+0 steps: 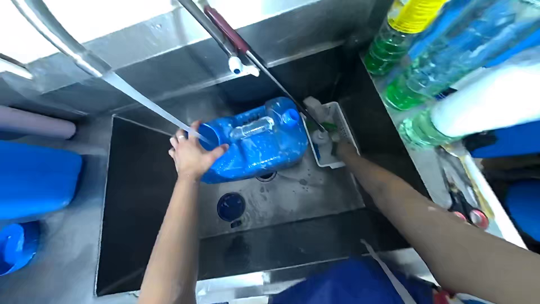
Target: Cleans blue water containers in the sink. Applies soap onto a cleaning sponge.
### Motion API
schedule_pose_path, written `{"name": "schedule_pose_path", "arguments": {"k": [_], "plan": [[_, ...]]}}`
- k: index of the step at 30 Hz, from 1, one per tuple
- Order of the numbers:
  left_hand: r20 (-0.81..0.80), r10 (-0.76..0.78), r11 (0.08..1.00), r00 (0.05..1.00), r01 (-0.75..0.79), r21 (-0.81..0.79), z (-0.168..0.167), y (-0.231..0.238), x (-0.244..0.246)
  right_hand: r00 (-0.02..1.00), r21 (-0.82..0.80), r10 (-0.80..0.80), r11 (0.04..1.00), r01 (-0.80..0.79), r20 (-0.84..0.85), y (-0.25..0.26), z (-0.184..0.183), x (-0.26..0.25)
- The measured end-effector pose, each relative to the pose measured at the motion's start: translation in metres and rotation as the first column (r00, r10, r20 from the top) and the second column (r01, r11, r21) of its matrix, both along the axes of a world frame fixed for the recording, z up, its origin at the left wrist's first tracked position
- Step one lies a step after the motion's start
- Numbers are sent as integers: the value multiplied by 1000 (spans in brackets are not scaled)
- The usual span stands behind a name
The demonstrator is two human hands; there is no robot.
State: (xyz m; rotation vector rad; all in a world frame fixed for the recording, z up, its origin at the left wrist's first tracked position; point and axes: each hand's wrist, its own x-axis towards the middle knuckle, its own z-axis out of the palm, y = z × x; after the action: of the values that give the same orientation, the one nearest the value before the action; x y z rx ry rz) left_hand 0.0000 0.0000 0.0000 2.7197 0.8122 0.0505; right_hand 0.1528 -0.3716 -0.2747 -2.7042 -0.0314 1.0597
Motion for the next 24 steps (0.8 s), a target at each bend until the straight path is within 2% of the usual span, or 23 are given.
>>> {"name": "schedule_pose_path", "arguments": {"k": [2, 4, 6, 7, 9, 11, 13, 14, 16, 17, 19, 20, 22, 24], "plan": [[-9, -7, 1000, 1000, 7, 12, 1, -2, 3, 992, -39, 122, 992, -122, -11, 5, 8, 3], [-23, -17, 1000, 1000, 17, 26, 0, -4, 7, 989, -37, 149, 988, -149, 7, 5, 33, 10], [21, -51, 998, 998, 50, 38, -4, -3, 10, 987, 125, -2, 992, -18, 158, 1, 72, 33], [54, -69, 997, 996, 67, 29, -5, -2, 10, 950, 256, -73, 967, -8, 303, 0, 89, 49], [171, -135, 988, 976, 147, -56, -7, -1, 6, 858, 532, -137, 829, -174, 495, 16, 159, 66], [367, -181, 934, 913, 276, -227, -4, -9, 8, 810, 688, -115, 604, -402, 574, 70, 243, 55], [538, -57, 766, 841, 383, -517, 7, -22, 20, 725, 685, -85, 416, -598, 684, 158, 300, 23], [563, 102, 651, 820, 373, -661, 14, -26, 26, 688, 660, -52, 345, -668, 724, 204, 315, 1], [432, 517, 376, 739, 257, -890, 33, -15, 31, 679, 641, 101, 252, -725, 727, 276, 323, -37], [349, 615, 257, 707, 238, -937, 41, 2, 27, 697, 660, 172, 227, -716, 697, 296, 322, -50], [285, 626, 137, 726, 258, -957, 51, 30, 13, 707, 683, 249, 188, -706, 662, 310, 324, -64], [289, 583, 130, 760, 264, -956, 54, 38, 9, 698, 674, 266, 191, -714, 664, 311, 328, -65], [306, 432, 179, 848, 252, -951, 50, 41, 5, 746, 686, 266, 294, -666, 610, 302, 339, -69], [323, 308, 229, 895, 259, -938, 43, 35, 6, 802, 712, 217, 372, -596, 557, 274, 345, -78]]}}
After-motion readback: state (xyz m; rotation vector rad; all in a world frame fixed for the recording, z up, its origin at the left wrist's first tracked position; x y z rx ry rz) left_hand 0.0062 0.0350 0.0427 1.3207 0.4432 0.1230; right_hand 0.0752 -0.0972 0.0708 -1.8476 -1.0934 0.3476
